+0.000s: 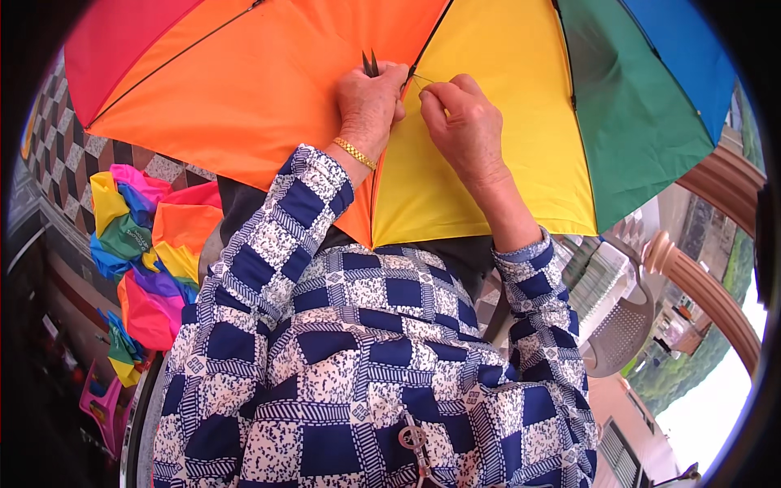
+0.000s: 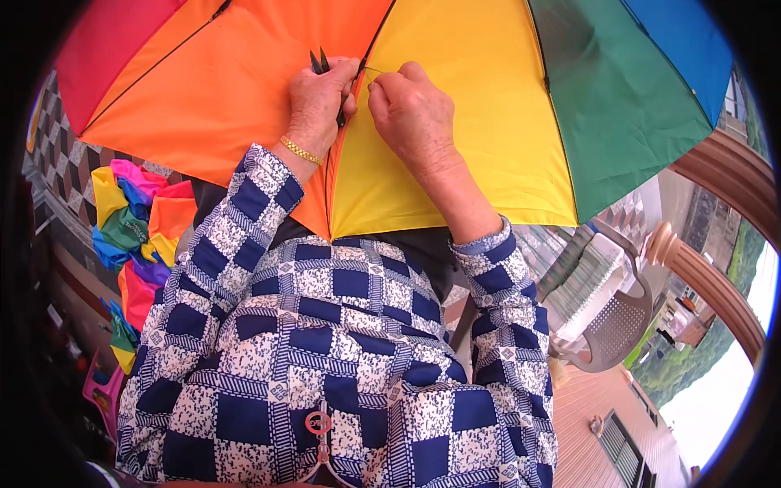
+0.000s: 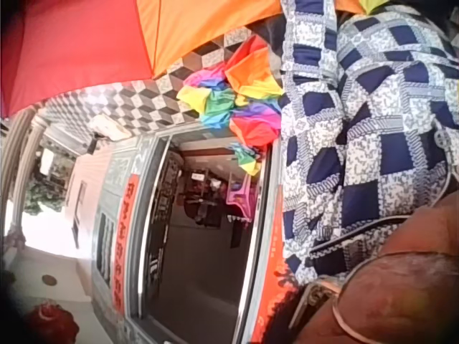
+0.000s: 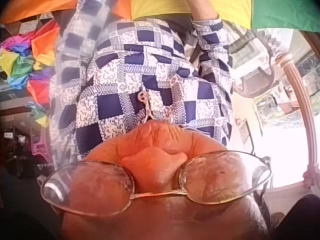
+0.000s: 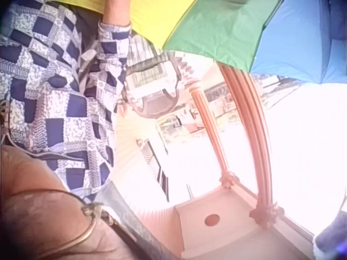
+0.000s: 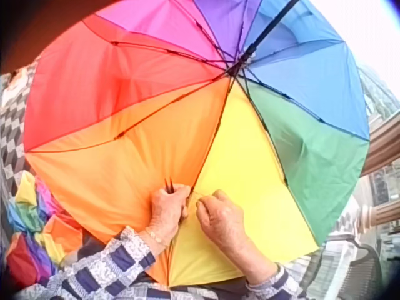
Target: Sewing the fabric of a rainbow umbrella back onto its metal ribs using a needle and thread.
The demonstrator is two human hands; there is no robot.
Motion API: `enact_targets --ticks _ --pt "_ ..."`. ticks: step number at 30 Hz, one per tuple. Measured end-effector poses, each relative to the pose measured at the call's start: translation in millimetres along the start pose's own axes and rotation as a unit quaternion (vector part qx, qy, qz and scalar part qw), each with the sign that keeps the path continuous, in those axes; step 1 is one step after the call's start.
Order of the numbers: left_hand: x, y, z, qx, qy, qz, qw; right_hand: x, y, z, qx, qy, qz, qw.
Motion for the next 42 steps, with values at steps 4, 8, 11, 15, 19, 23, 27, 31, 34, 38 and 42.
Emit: enact_targets --ticks 4,8,11,15,19,23,27,31,34,38,42 --pt "3 -2 3 0.003 0.002 0.011 1.0 -1 0 3 0.022 0.011 -0.08 0.997" --pt "2 -2 3 0.013 -0.005 0.008 1.0 -11 5 10 0.018 0.008 -0.072 0.997" --pt "2 -2 3 0.027 -0.014 -0.002 1.0 -17 11 16 -0.015 -0.005 -0.013 1.0" --pt "0 1 0 0.04 -0.012 0.001 0.999 -24 16 19 -0.074 -0.025 0.08 0.994" --pt "1 1 1 0.032 -0.043 0.001 0.999 -24 17 19 -0.063 -0.022 0.078 0.995" --pt "-1 2 -3 0.032 -0.021 -0.025 0.999 -22 18 18 -0.054 -0.019 0.074 0.996" --pt "0 2 -2 0.045 -0.038 -0.013 0.998 -21 21 16 -0.061 -0.021 0.082 0.995" --pt "-1 2 -4 0.069 -0.037 -0.032 0.996 -23 29 13 -0.117 -0.054 0.126 0.984" --pt "0 -2 -2 0.066 -0.043 -0.04 0.996 -23 35 10 -0.198 -0.106 0.175 0.959" --pt "-2 -3 -4 0.053 -0.026 -0.034 0.998 -22 29 2 -0.292 -0.185 0.257 0.902" --pt "-2 -1 -3 0.04 -0.015 -0.02 0.999 -3 13 -1 -0.181 -0.092 0.108 0.973"
Point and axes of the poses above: each hand's wrist, its own z-axis towards the middle knuckle, its own x-axis out of the back of the hand, y = z × x, the point moved 3 cm from there along z, towards the middle knuckle, and after that the axes turned 4 degrees about -z, right-handed, at the moved point
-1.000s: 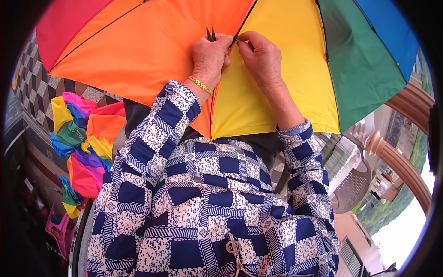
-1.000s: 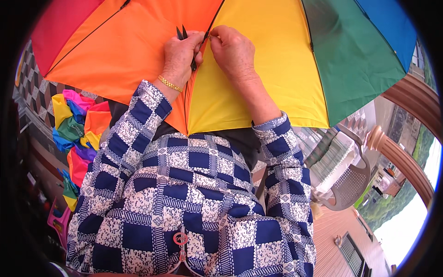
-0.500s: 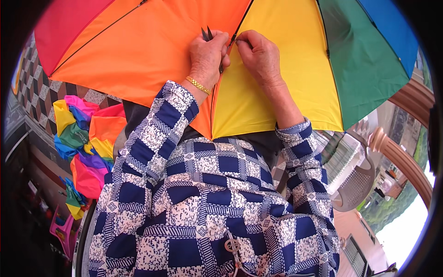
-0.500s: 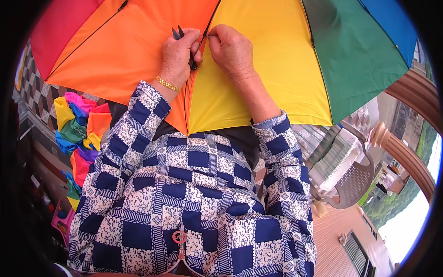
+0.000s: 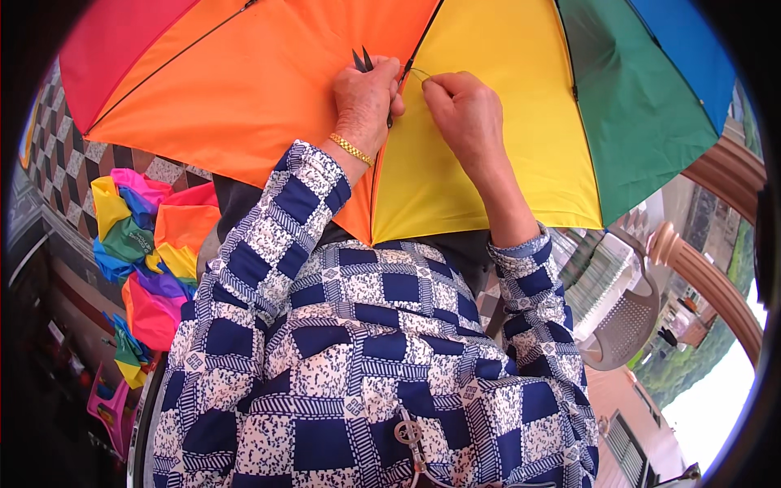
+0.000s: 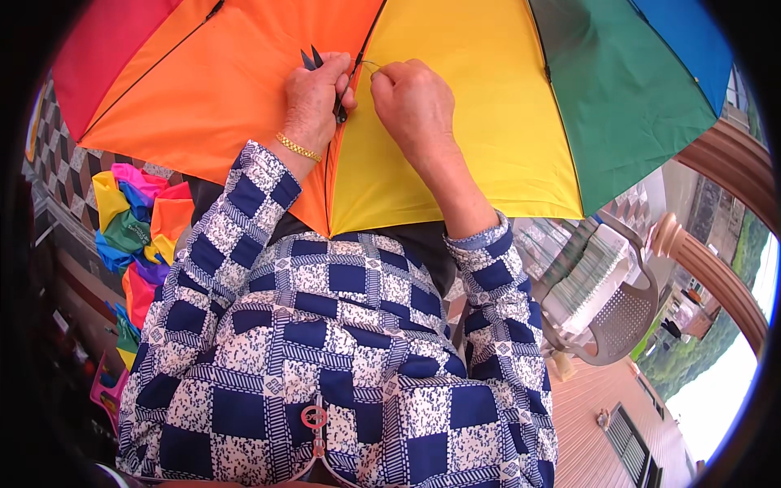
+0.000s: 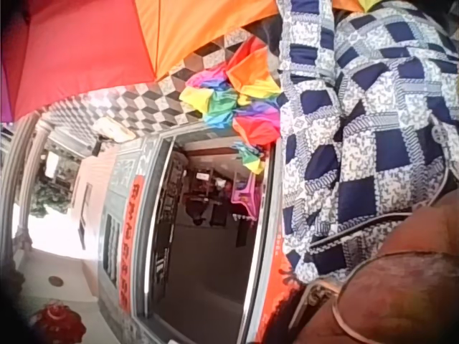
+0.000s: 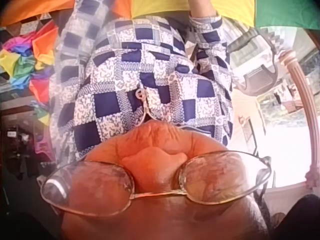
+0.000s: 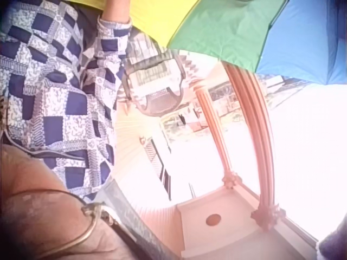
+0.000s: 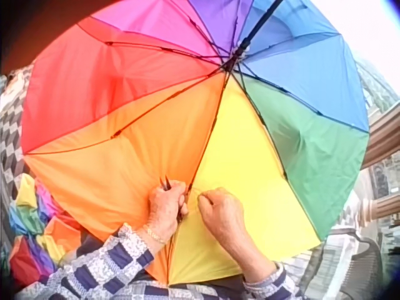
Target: Sewing the fabric of a rainbow umbrella back onto its metal ribs using a needle and thread.
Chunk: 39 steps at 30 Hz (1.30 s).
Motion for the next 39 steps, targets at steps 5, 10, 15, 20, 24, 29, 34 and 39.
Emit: enact_targets --ticks 5,10,15,20,24,29,34,39 --pt "-1 -1 -1 0.0 0.003 0.01 1.0 4 -16 1 0.138 0.106 -0.25 0.952" --pt "-3 -1 -1 -0.009 0.022 -0.016 1.0 -4 -11 17 0.159 0.111 -0.191 0.962" --pt "0 -2 1 -0.003 0.001 0.007 1.0 -12 -5 26 0.099 0.042 -0.085 0.991" --pt "1 -3 3 -0.03 -0.001 -0.004 1.0 -15 -4 29 0.094 0.081 -0.128 0.984" --pt "-2 -5 0 -0.045 0.005 -0.018 0.999 -15 -1 25 0.109 0.093 -0.083 0.986" --pt "-4 -5 0 -0.059 0.014 -0.033 0.998 1 13 20 0.107 0.105 -0.085 0.985" --pt "2 -4 2 -0.061 0.017 -0.053 0.997 32 48 13 0.108 0.168 -0.047 0.979" --pt "6 -3 1 -0.055 -0.002 -0.04 0.998 69 76 9 0.013 0.267 0.04 0.963"
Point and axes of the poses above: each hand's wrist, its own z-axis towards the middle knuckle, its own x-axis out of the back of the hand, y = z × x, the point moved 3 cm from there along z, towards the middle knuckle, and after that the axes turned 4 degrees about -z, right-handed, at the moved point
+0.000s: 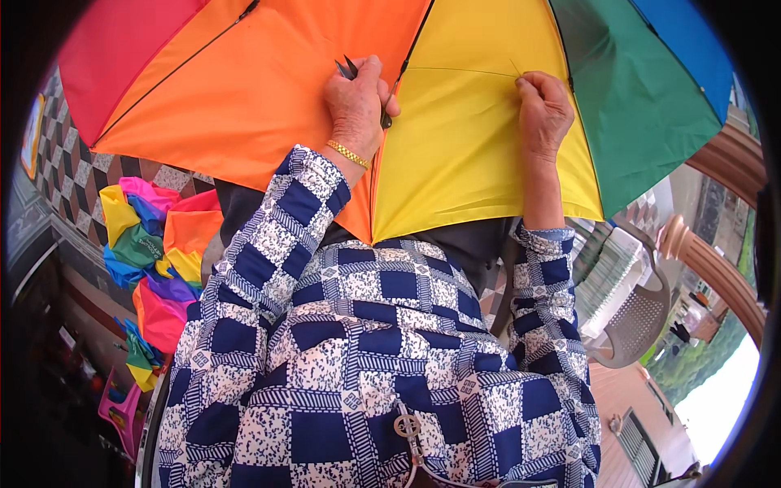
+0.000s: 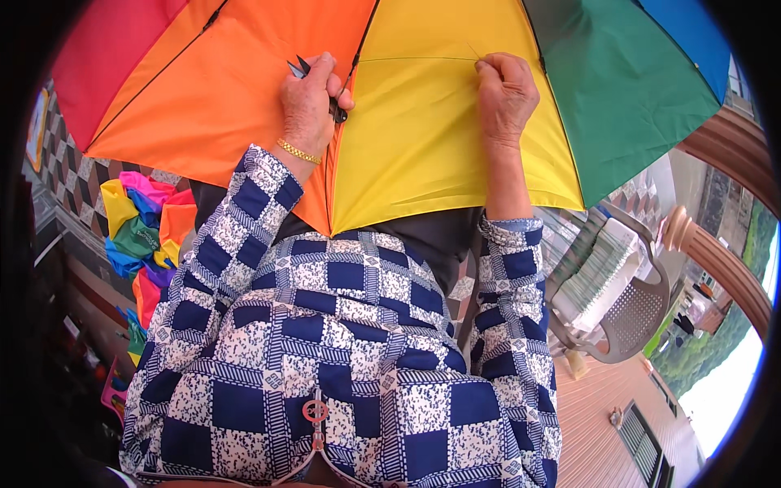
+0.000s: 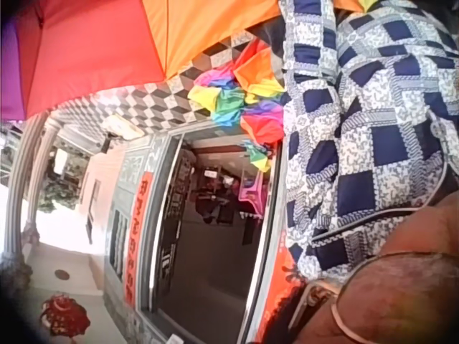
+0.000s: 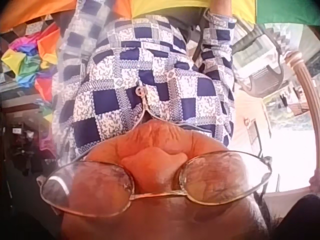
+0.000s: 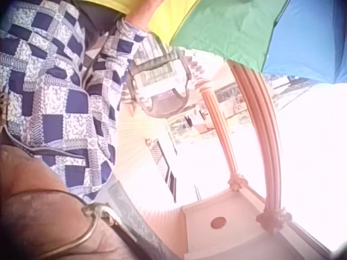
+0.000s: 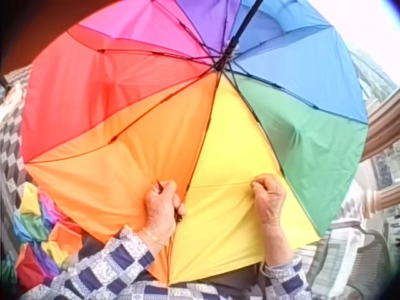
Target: Sewing the fabric of a rainbow umbrella back onto its metal ribs using a needle and thread.
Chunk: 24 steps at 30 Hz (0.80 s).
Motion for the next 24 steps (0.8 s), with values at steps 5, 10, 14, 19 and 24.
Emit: enact_targets --ticks 5,10,14,19,24 --pt "2 -4 3 0.006 0.001 -0.009 1.0 -10 -6 2 -0.147 -0.024 0.25 0.957" --pt "-1 -2 1 0.019 -0.009 -0.001 1.0 -33 -46 2 -0.206 -0.082 0.567 0.793" --pt "-4 1 0 0.023 -0.065 0.024 0.997 -51 -53 -10 -0.23 -0.147 0.712 0.647" --pt "-6 2 -1 -0.094 -0.066 0.256 0.96 -46 -50 -22 -0.293 -0.221 0.616 0.697" --pt "-2 4 9 -0.183 -0.058 0.393 0.899 -38 -47 -13 -0.296 -0.211 0.526 0.768"
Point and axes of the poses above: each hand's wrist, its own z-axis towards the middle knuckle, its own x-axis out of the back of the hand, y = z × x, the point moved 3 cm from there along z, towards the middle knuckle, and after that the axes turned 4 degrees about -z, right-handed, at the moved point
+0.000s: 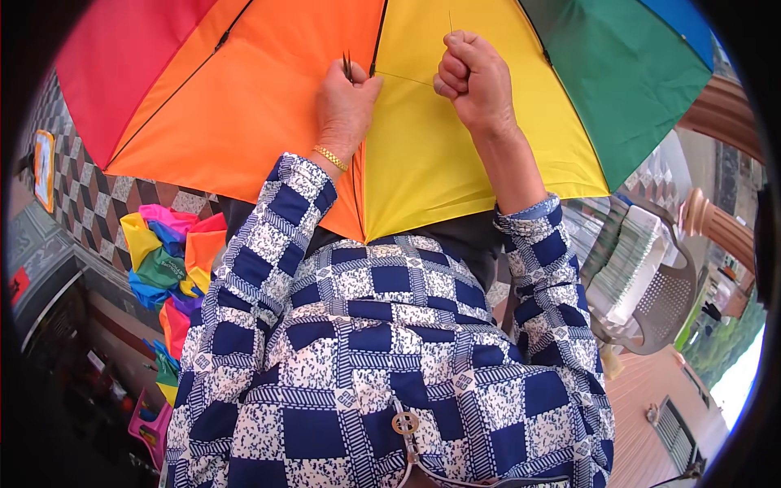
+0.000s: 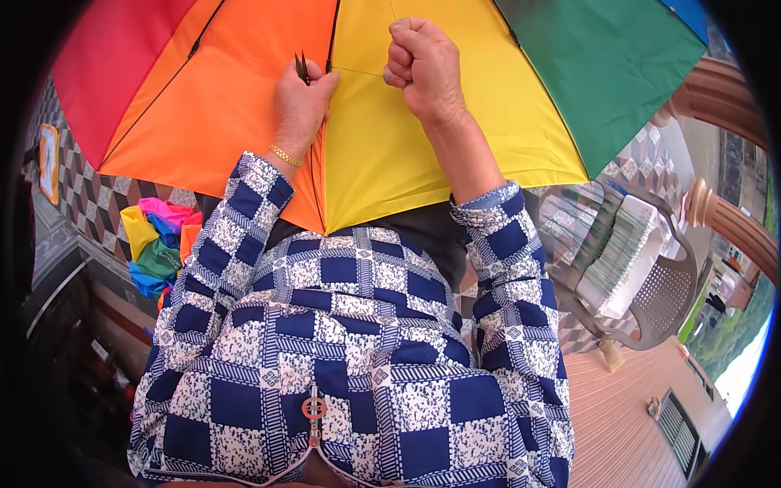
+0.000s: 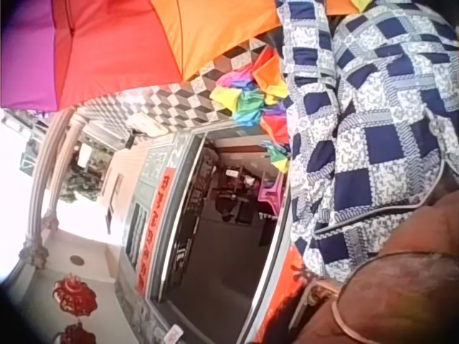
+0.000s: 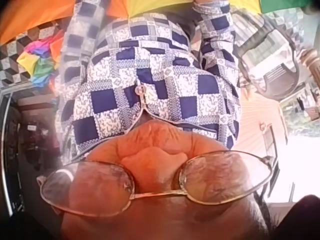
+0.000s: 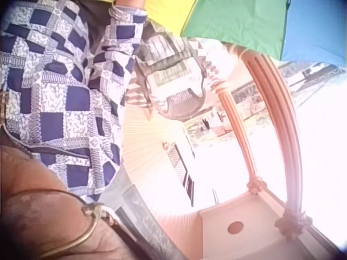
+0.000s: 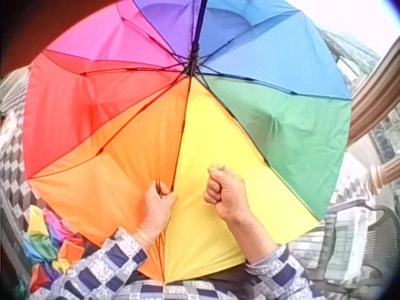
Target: Sewing the fabric of a rainbow umbrella back onto its metal ribs using a needle and thread.
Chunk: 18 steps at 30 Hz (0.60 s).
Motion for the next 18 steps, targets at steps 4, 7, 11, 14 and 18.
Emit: enact_targets --ticks 4,7,11,14,18 --pt "2 1 -4 0.001 0.013 0.008 1.0 8 -8 7 0.005 0.027 -0.034 0.999" --pt "3 1 -4 -0.006 0.021 0.011 1.0 14 -4 12 0.007 0.024 -0.016 1.0" --pt "3 2 -4 -0.016 -0.007 0.036 0.999 17 -1 9 0.034 0.007 0.03 0.999" --pt "4 27 -12 -0.035 -0.081 0.079 0.993 13 -11 1 0.082 -0.003 0.029 0.996" --pt "8 38 -4 -0.079 -0.071 0.164 0.981 6 -24 -10 0.128 -0.049 0.018 0.99"
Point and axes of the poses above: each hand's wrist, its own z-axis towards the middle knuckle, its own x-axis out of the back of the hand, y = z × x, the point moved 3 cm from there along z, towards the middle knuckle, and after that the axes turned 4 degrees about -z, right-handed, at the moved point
